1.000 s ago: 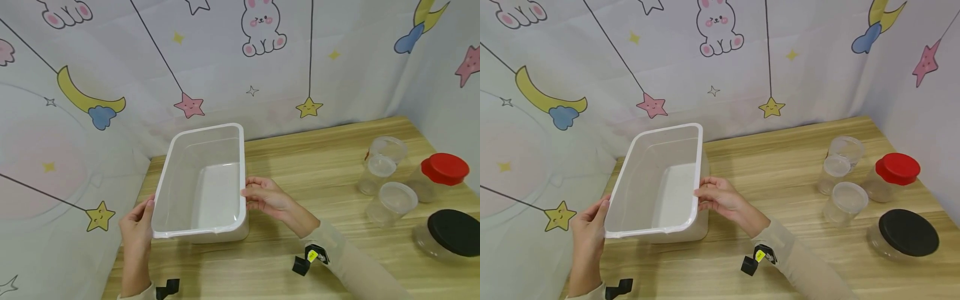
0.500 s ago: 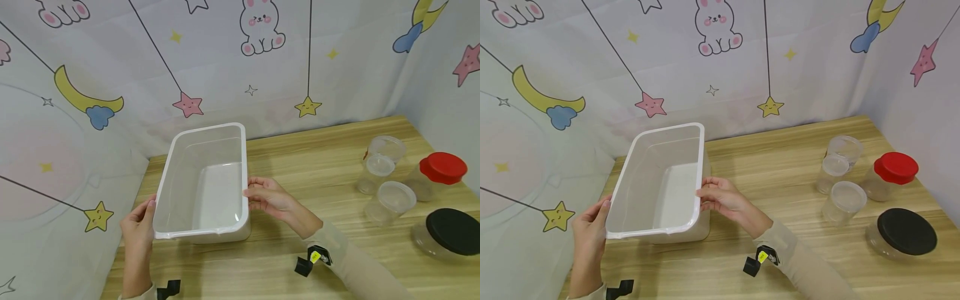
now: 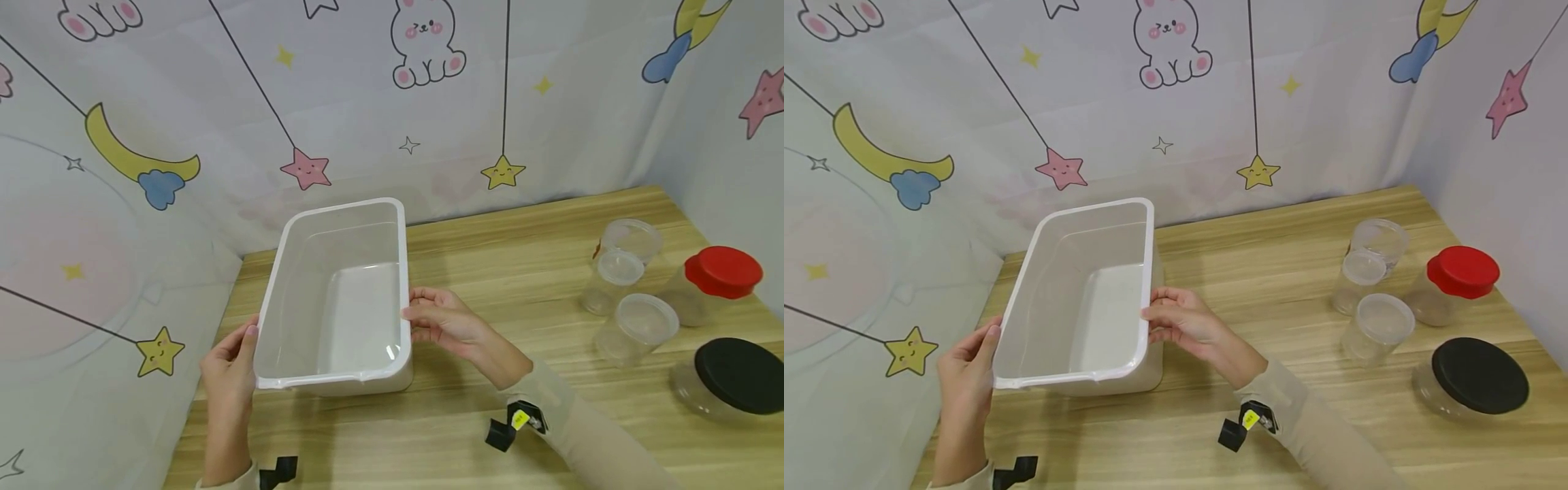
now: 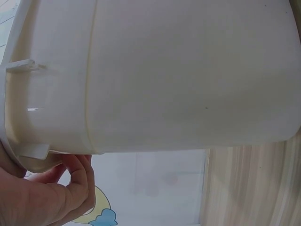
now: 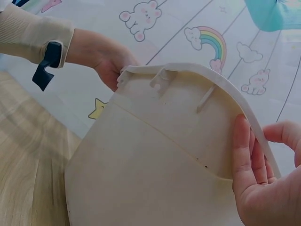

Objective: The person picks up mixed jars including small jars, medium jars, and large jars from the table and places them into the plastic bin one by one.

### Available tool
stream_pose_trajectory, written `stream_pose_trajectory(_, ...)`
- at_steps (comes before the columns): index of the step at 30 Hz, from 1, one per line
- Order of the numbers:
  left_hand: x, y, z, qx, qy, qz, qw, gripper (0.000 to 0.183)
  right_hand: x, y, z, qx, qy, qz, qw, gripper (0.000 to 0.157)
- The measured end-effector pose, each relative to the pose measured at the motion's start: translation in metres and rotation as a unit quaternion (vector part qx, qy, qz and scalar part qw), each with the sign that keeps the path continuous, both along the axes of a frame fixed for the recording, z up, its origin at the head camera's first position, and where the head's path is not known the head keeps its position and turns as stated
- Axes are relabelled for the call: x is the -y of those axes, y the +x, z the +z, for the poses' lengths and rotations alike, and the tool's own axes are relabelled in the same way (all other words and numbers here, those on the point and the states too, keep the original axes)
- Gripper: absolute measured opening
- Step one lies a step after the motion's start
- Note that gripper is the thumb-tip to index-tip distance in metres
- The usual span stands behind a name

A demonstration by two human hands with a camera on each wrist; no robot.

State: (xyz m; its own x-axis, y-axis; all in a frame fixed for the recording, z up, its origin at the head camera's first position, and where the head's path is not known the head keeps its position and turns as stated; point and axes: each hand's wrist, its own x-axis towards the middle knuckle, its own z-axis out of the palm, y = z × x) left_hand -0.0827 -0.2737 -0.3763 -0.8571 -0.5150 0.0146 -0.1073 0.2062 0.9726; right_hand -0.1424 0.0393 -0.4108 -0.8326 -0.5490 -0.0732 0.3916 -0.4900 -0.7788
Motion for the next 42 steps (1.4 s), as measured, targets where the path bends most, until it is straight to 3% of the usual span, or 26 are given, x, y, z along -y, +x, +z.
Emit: stream_pose_trajectory(42, -0.015, 0.001, -0.002, -0.027, 0.014, -0.002, 0.9995, 0.035, -0.014, 0.004, 0.0, -0.009, 0.0, -0.001, 1.0, 0.016)
